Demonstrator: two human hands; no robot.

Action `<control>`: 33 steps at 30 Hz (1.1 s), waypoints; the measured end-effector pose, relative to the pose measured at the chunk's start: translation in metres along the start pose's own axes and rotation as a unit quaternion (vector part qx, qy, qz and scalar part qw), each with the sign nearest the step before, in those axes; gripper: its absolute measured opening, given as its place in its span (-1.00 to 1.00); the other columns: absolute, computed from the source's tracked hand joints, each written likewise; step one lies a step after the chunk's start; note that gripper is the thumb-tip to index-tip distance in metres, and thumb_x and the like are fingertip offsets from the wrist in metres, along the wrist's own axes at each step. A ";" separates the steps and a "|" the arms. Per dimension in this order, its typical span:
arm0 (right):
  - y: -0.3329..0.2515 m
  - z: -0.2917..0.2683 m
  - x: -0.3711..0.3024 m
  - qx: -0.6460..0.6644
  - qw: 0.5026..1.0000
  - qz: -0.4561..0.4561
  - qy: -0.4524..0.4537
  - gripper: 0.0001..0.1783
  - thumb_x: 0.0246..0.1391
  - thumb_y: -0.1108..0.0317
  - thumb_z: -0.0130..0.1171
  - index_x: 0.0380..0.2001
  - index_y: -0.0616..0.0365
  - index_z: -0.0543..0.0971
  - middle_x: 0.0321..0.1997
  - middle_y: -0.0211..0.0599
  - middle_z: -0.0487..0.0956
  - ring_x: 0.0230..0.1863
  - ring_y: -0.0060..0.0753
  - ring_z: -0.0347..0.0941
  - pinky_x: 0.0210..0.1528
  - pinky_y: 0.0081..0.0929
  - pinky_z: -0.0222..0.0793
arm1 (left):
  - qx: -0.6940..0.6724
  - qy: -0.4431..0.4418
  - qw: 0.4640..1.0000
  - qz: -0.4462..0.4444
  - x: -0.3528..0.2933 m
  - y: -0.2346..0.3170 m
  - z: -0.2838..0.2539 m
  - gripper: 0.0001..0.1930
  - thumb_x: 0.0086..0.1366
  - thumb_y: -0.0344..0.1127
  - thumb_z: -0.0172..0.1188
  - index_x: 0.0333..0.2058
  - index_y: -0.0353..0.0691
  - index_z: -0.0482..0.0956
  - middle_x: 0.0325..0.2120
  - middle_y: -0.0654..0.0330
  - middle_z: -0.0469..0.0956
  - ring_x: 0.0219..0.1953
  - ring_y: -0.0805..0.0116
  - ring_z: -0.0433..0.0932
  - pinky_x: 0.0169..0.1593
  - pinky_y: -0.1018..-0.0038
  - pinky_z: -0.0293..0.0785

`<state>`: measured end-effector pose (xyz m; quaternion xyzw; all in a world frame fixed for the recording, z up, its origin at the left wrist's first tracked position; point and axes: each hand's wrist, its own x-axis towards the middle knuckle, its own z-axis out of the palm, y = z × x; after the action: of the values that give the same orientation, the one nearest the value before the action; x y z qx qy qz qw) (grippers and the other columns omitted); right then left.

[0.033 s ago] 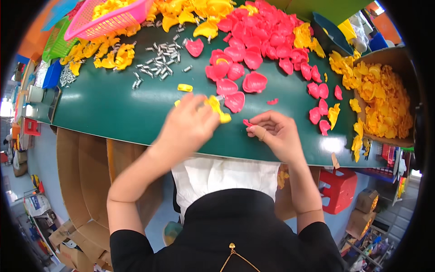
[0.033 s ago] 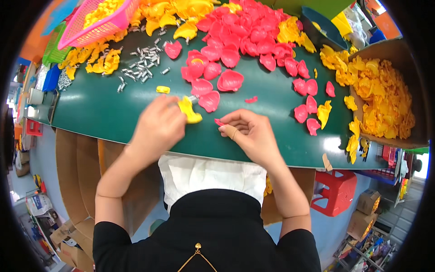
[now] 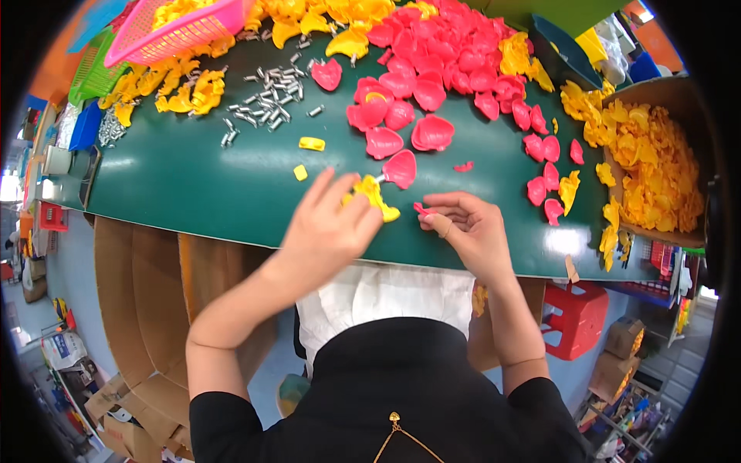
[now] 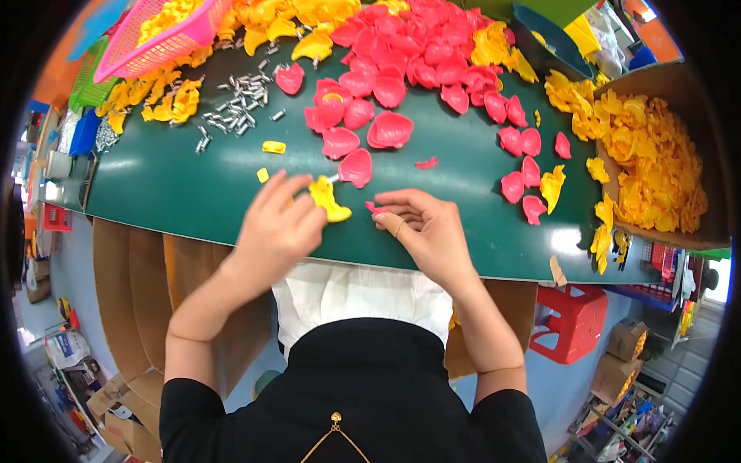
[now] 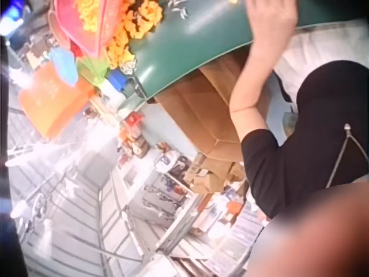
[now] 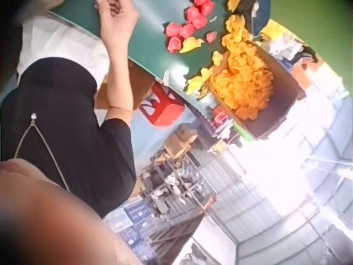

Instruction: Assembling small plastic toy components at a factory workbench.

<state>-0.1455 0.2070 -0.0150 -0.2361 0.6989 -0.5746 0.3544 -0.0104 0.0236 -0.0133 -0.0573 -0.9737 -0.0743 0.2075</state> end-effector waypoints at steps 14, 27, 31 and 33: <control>0.031 0.037 0.002 -0.291 0.904 -0.277 0.148 -0.83 -0.19 0.48 0.33 -0.41 0.10 0.68 -0.42 -0.43 0.54 -0.28 -0.31 0.39 -0.30 -0.43 0.37 | -0.052 0.061 0.993 -0.085 -0.023 0.041 0.035 -0.79 -0.02 -0.49 0.31 -0.34 -0.31 0.59 -0.25 0.16 0.57 -0.02 0.08 0.46 -0.17 0.38 0.58; -0.012 0.016 0.041 -0.399 0.860 -0.292 0.126 -0.73 -0.10 0.36 0.32 -0.25 0.09 0.60 -0.34 -0.34 0.53 -0.30 -0.27 0.45 -0.31 -0.40 0.40 | 0.005 0.064 0.996 -0.065 -0.036 0.039 0.024 -0.79 -0.02 -0.46 0.21 -0.32 -0.24 0.58 -0.20 0.24 0.54 0.02 0.07 0.40 -0.02 0.35 0.46; -0.002 0.026 0.049 -0.454 0.835 -0.302 0.080 -0.62 -0.06 0.40 0.26 -0.10 0.02 0.51 -0.34 -0.34 0.53 -0.24 -0.24 0.44 -0.31 -0.33 0.40 | -0.040 0.084 0.985 -0.146 -0.039 0.048 0.027 -0.73 -0.08 -0.46 0.28 -0.32 -0.26 0.52 -0.19 0.17 0.53 0.03 0.03 0.37 0.01 0.22 0.42; -0.002 0.018 0.043 -0.488 0.809 -0.317 0.085 -0.60 -0.05 0.42 0.23 -0.07 0.00 0.48 -0.34 -0.33 0.53 -0.20 -0.20 0.42 -0.30 -0.32 0.40 | -0.063 0.103 0.979 -0.167 -0.036 0.046 0.032 -0.72 -0.10 -0.46 0.30 -0.34 -0.26 0.50 -0.21 0.15 0.52 0.04 0.01 0.37 0.00 0.14 0.41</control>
<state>-0.1594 0.1634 -0.0243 -0.5364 0.8012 -0.2560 -0.0701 0.0165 0.0717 -0.0518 0.1012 -0.9364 -0.1749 0.2869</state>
